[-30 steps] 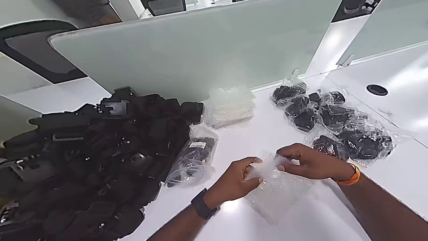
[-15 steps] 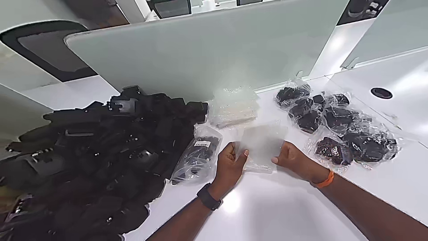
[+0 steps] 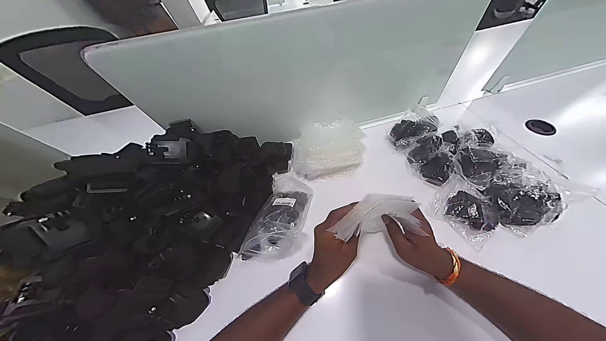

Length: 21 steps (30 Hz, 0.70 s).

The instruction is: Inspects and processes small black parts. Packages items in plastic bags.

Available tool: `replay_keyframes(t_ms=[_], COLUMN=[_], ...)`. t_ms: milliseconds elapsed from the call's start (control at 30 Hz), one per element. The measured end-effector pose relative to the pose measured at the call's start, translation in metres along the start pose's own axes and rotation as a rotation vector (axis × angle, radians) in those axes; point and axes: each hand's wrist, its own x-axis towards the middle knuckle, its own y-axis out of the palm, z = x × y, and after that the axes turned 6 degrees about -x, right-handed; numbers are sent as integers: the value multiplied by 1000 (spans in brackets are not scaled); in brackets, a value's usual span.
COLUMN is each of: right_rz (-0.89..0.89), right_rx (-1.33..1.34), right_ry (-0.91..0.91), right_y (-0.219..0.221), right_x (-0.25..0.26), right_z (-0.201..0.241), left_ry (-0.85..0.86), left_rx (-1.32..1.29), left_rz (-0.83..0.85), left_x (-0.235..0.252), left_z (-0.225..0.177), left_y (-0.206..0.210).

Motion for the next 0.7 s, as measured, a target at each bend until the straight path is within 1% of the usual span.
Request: replay_keyframes(t_ms=[33,67,133,233,300,333,433,533,600,700], right_rz=[52,104,152,132,75,41,-34,-27,14,42], right_rx=[19,59,141,235,249,231,123,109,136,191], right_ry=[43,124,284,391,395,367,227,121,159,321], right_y=[1,1,2,2,2,3,4,2,3,7], right_x=[0,1,3,8,9,9,7,7,6,4], right_z=[-3,-6,-14,-21,-20,-19,-16,-15,-18,-19], left_ry=[-61,-143,-272,-330,-314,-292,-214,-248,-268,-297], left_rx=[41,62,39,-3,-13,-19,5,36,101,183], left_rz=[19,36,55,71,63,51,16,49,68,70], left_x=[-2,-3,-3,0,0,0,-3,-7,-5,1], left_z=[4,9,18,20,20,20,16,15,21,23], left_y=[-1,-3,-6,-10,-9,-8,-5,-7,-10,-12])
